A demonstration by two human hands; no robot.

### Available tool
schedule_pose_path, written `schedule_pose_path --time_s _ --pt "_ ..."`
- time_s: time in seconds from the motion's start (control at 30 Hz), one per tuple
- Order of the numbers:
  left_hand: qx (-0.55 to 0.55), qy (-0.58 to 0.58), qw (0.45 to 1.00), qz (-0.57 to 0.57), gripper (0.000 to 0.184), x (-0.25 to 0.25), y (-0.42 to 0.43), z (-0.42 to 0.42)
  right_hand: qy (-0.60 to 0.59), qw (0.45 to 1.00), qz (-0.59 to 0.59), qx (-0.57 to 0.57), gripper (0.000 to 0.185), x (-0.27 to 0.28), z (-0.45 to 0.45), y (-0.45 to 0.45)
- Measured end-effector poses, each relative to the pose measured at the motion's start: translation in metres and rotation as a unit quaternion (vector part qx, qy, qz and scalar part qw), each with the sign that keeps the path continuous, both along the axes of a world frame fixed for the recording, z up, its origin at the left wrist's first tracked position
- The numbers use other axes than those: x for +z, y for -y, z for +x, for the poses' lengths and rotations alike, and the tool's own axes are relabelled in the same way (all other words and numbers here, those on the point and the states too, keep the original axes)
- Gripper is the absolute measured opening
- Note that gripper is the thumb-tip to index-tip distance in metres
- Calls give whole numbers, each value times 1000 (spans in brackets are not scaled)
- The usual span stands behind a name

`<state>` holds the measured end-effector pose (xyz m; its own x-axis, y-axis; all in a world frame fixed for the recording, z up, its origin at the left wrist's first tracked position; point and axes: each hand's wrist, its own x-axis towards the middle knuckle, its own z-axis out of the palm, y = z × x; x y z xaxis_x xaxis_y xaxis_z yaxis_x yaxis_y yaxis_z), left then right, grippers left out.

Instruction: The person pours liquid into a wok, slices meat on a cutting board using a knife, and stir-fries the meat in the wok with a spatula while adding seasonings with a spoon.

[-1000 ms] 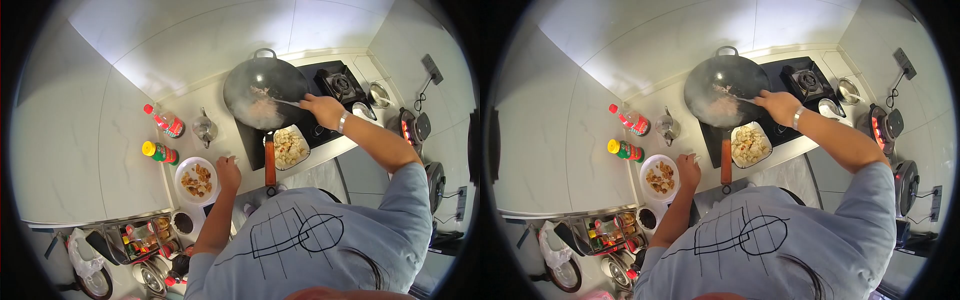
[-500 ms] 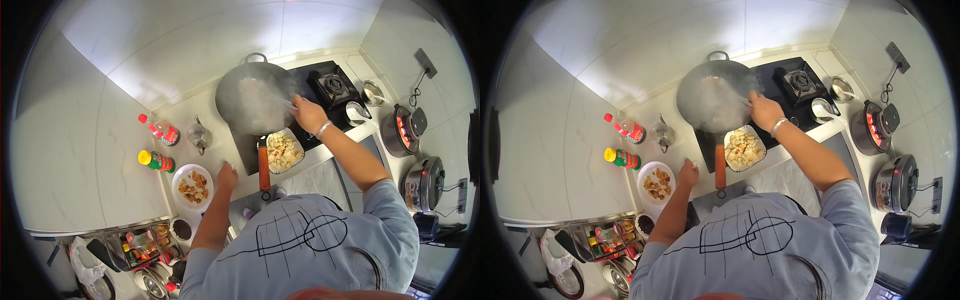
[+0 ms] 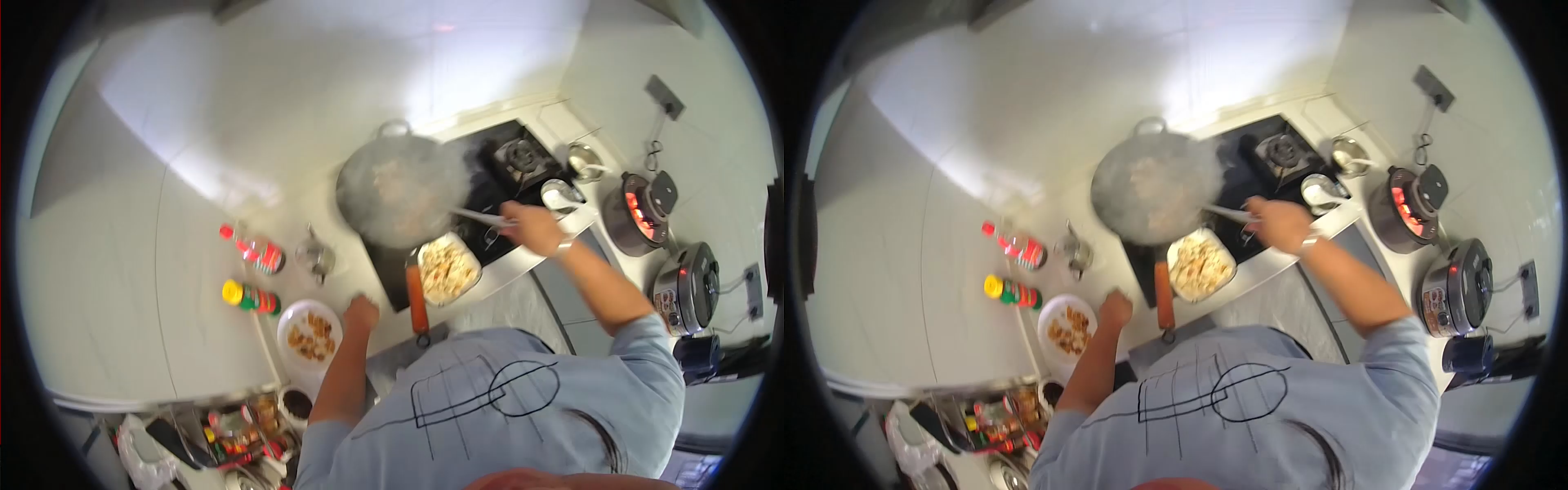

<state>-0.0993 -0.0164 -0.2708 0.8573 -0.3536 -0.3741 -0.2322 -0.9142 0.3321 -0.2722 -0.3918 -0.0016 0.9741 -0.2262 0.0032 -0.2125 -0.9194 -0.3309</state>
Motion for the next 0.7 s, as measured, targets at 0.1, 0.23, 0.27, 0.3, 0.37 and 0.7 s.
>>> schedule_pose_path --time_s 0.1,0.23,0.27,0.3,0.37,0.7 --pt "-62 61 996 -21 35 -26 -7 3 46 998 -5 -47 25 -32 53 -18" --pt "12 47 994 -97 28 5 -5 -3 125 991 28 -36 25 -77 92 -34" --pt "10 40 994 -101 26 2 -7 0 95 993 56 -31 26 -81 89 -36" --pt "-4 43 994 -98 25 -1 -10 3 87 993 74 -19 25 -85 82 -37" --pt "-33 46 994 -95 23 -3 -11 5 67 992 108 4 23 -73 54 -37" --pt "-26 81 995 -44 22 13 0 -17 68 996 61 -23 26 -89 16 -35"
